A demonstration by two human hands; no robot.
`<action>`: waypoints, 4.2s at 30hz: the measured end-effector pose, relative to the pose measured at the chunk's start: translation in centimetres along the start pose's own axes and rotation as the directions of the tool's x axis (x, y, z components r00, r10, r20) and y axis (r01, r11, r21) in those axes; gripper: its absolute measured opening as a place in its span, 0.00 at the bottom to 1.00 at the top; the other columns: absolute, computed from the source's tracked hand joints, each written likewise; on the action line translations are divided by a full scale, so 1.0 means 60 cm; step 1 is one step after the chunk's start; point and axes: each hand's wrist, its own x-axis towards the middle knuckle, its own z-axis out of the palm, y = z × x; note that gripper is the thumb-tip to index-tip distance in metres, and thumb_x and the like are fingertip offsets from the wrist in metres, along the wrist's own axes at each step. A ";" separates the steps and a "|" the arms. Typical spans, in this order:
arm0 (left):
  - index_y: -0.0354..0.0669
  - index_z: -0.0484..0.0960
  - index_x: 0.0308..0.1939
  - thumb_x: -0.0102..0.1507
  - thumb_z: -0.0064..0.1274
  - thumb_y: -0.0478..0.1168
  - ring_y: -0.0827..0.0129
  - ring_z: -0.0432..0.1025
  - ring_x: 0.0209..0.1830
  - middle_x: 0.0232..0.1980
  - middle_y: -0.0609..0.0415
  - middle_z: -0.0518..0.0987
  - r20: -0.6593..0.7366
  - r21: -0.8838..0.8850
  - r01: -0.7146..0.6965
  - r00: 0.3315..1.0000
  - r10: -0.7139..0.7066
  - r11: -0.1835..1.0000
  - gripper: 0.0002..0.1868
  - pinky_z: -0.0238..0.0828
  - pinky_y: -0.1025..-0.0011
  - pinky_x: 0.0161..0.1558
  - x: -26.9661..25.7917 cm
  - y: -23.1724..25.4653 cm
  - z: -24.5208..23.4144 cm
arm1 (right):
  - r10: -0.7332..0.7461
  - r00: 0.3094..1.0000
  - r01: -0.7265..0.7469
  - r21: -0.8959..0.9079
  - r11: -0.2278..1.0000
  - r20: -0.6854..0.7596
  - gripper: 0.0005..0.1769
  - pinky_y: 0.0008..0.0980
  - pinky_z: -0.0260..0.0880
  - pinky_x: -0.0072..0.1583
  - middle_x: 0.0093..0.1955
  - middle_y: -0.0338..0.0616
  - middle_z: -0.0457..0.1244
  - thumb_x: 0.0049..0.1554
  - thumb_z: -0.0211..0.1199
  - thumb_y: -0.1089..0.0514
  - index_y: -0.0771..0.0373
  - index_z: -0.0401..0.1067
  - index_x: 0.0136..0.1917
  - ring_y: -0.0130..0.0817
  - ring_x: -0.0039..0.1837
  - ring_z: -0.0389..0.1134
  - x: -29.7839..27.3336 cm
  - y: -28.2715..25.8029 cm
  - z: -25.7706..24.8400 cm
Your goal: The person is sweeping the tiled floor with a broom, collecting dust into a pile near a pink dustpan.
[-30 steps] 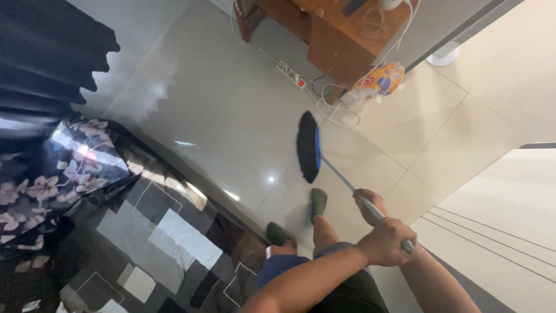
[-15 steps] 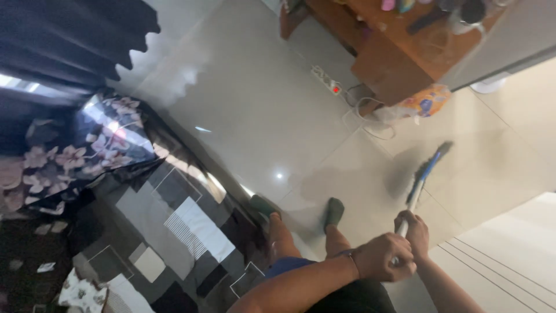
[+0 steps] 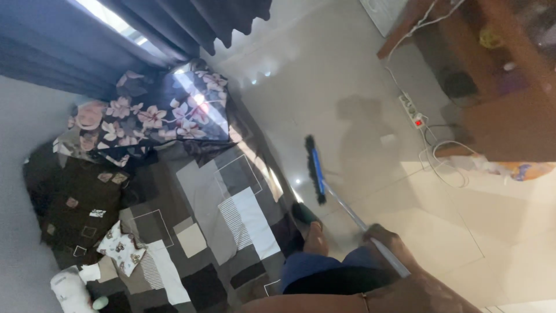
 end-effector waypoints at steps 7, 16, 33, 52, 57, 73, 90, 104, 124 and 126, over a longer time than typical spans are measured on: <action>0.43 0.76 0.29 0.67 0.58 0.47 0.65 0.75 0.27 0.28 0.53 0.77 -0.150 -0.013 0.136 0.979 -0.136 0.991 0.16 0.72 0.67 0.39 0.054 -0.117 -0.183 | -0.106 0.973 0.086 0.101 0.991 0.206 0.14 0.40 0.72 0.51 0.48 0.51 0.70 0.54 0.67 0.57 0.66 0.76 0.52 0.44 0.50 0.72 0.237 0.026 0.119; 0.42 0.75 0.32 0.68 0.57 0.45 0.61 0.75 0.31 0.31 0.51 0.77 -0.374 -0.001 0.047 0.926 -0.044 0.999 0.14 0.70 0.65 0.36 0.191 -0.213 -0.289 | -0.144 0.967 0.017 0.507 0.862 0.212 0.13 0.30 0.68 0.58 0.53 0.44 0.66 0.62 0.60 0.61 0.63 0.70 0.61 0.31 0.55 0.68 0.388 0.036 0.039; 0.42 0.82 0.35 0.57 0.57 0.34 0.54 0.79 0.41 0.39 0.48 0.83 -0.703 0.225 0.300 0.709 -0.059 0.927 0.03 0.76 0.62 0.49 0.545 -0.365 -0.590 | -0.304 0.884 0.141 0.417 0.898 0.356 0.17 0.35 0.66 0.59 0.54 0.45 0.65 0.57 0.65 0.67 0.61 0.71 0.60 0.38 0.57 0.65 0.998 0.093 -0.037; 0.35 0.75 0.24 0.62 0.59 0.37 0.55 0.74 0.29 0.27 0.44 0.76 -0.662 0.102 0.378 0.716 -0.221 0.920 0.14 0.71 0.60 0.38 0.628 -0.350 -0.791 | -0.539 0.833 0.142 0.895 0.423 0.122 0.13 0.21 0.62 0.53 0.44 0.29 0.55 0.67 0.60 0.54 0.67 0.66 0.49 0.19 0.46 0.57 1.204 0.067 0.005; 0.40 0.80 0.28 0.61 0.59 0.38 0.57 0.74 0.32 0.29 0.47 0.78 -0.574 0.168 0.175 0.818 -0.048 0.970 0.08 0.70 0.61 0.47 0.610 -0.249 -0.805 | -0.451 0.892 0.330 0.707 0.625 -0.018 0.09 0.24 0.67 0.51 0.46 0.37 0.62 0.62 0.61 0.61 0.67 0.69 0.54 0.24 0.48 0.64 1.137 -0.068 -0.021; 0.42 0.79 0.21 0.60 0.56 0.46 0.50 0.75 0.29 0.24 0.45 0.78 -0.114 0.385 0.011 0.993 0.035 0.923 0.17 0.69 0.53 0.43 0.665 -0.491 -0.794 | 0.043 0.989 -0.035 0.061 0.998 -0.145 0.06 0.34 0.71 0.49 0.40 0.48 0.66 0.62 0.61 0.64 0.70 0.74 0.51 0.40 0.44 0.68 1.188 0.022 -0.050; 0.43 0.79 0.15 0.48 0.56 0.53 0.52 0.75 0.25 0.18 0.49 0.77 0.244 0.393 -0.165 0.967 0.070 0.905 0.18 0.70 0.55 0.41 0.848 -0.527 -0.672 | 0.352 0.773 0.093 0.644 0.759 -0.528 0.07 0.33 0.74 0.53 0.44 0.47 0.68 0.64 0.56 0.65 0.70 0.73 0.51 0.33 0.48 0.70 1.217 0.207 -0.165; 0.43 0.80 0.14 0.46 0.58 0.56 0.52 0.76 0.25 0.17 0.46 0.77 0.460 0.474 -0.239 0.888 -0.007 0.848 0.20 0.71 0.54 0.41 0.994 -0.522 -0.569 | 0.340 0.742 0.139 0.629 0.765 -0.578 0.10 0.31 0.71 0.53 0.47 0.45 0.70 0.65 0.54 0.61 0.68 0.71 0.55 0.31 0.50 0.71 1.199 0.278 -0.321; 0.43 0.84 0.28 0.50 0.57 0.59 0.57 0.79 0.29 0.26 0.48 0.81 0.673 0.154 -0.228 0.737 0.067 0.961 0.22 0.73 0.60 0.35 0.700 -0.354 -0.514 | 0.517 0.513 0.196 0.681 0.706 -0.685 0.10 0.35 0.77 0.56 0.44 0.46 0.68 0.67 0.51 0.63 0.70 0.72 0.51 0.34 0.49 0.73 0.883 0.072 -0.165; 0.40 0.82 0.30 0.47 0.60 0.61 0.56 0.78 0.31 0.28 0.46 0.79 0.457 0.200 -0.241 0.880 0.127 0.950 0.27 0.70 0.59 0.33 0.649 -0.486 -0.466 | 0.488 0.503 0.263 0.664 0.700 -0.714 0.10 0.35 0.77 0.55 0.43 0.45 0.68 0.68 0.52 0.62 0.70 0.72 0.51 0.34 0.48 0.72 0.934 0.154 -0.125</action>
